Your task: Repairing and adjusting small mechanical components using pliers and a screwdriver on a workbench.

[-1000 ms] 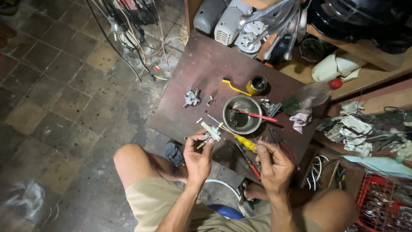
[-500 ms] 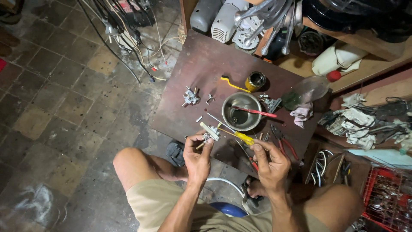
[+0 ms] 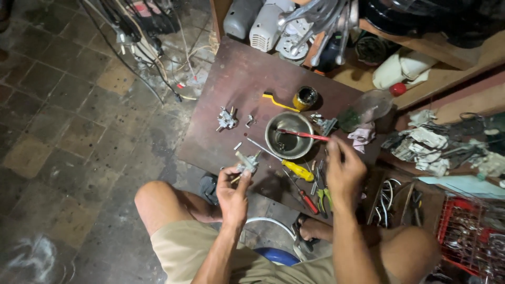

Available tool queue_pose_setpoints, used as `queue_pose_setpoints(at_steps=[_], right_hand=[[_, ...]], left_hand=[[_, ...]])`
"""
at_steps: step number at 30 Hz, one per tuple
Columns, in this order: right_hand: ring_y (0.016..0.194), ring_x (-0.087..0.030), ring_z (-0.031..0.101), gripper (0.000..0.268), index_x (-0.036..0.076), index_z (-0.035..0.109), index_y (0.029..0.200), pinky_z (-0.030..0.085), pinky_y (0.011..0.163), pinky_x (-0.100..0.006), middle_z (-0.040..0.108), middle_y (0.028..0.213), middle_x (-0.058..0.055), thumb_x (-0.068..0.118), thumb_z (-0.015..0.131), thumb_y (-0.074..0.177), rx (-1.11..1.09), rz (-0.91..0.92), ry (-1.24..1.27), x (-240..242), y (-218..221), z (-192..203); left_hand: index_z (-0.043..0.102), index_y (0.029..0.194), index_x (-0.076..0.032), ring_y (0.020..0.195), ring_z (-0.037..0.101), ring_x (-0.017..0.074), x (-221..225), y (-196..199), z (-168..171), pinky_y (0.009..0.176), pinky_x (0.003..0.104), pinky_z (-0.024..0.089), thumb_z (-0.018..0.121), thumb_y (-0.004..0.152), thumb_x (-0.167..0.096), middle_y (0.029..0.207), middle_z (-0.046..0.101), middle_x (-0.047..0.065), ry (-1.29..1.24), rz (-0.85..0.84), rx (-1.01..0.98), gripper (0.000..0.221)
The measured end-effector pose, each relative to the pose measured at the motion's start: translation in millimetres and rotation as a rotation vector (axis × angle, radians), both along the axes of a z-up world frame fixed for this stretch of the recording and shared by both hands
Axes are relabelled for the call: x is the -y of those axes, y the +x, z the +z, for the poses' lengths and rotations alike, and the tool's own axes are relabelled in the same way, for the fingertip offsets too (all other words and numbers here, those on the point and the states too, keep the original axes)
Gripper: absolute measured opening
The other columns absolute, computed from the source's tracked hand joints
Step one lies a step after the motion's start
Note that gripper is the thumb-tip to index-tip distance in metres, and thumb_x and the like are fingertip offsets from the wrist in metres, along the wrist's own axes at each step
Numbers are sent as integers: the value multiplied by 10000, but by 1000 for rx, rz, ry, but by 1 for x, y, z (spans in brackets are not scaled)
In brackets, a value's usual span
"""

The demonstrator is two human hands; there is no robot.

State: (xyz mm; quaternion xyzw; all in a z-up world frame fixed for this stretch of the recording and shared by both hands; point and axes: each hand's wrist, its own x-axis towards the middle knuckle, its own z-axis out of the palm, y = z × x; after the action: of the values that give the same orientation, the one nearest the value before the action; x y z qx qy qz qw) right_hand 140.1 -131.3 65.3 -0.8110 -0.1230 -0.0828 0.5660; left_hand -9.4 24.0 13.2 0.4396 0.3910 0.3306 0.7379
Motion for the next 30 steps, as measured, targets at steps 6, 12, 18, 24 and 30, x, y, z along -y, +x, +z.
queue_pose_setpoints(at_steps=[6,12,18,24,30], right_hand=[[978,-349,691,238,-21,727,1131,526,884,-442,725,1081,-203,105,616,962,116,8,-276,-45,107,-91],[1056,-437,644,330,48,691,1236,484,931,-495,677,1181,-239,181,641,938,-9,106,-498,-65,153,-123],[1276,-397,522,632,59,398,1501,416,1058,-530,393,1511,-240,273,624,951,-301,57,-469,-50,63,-5],[918,-355,736,476,68,624,1198,598,713,-452,735,1096,-225,458,585,928,-1083,471,595,4,-60,-57],[1001,-323,710,385,210,666,1093,606,798,-513,721,1149,-103,537,581,909,-1166,470,835,16,-90,-56]], left_hand=[[599,1005,-71,830,626,158,0,-18,-14,720,312,602,726,864,-73,937,661,88,1,-13,-25,190],[607,1023,-73,909,639,159,-3,-24,-26,743,339,612,712,868,-50,976,671,80,-18,0,21,189],[611,1031,-76,853,655,160,-8,-17,-41,716,306,588,764,829,-60,947,690,94,-21,-3,102,254],[668,999,-19,794,667,120,1,-1,-47,709,285,608,823,764,24,892,724,89,-8,-272,196,284],[672,995,-14,750,652,119,19,-9,-27,681,260,555,818,790,-2,862,719,87,47,-488,260,252]])
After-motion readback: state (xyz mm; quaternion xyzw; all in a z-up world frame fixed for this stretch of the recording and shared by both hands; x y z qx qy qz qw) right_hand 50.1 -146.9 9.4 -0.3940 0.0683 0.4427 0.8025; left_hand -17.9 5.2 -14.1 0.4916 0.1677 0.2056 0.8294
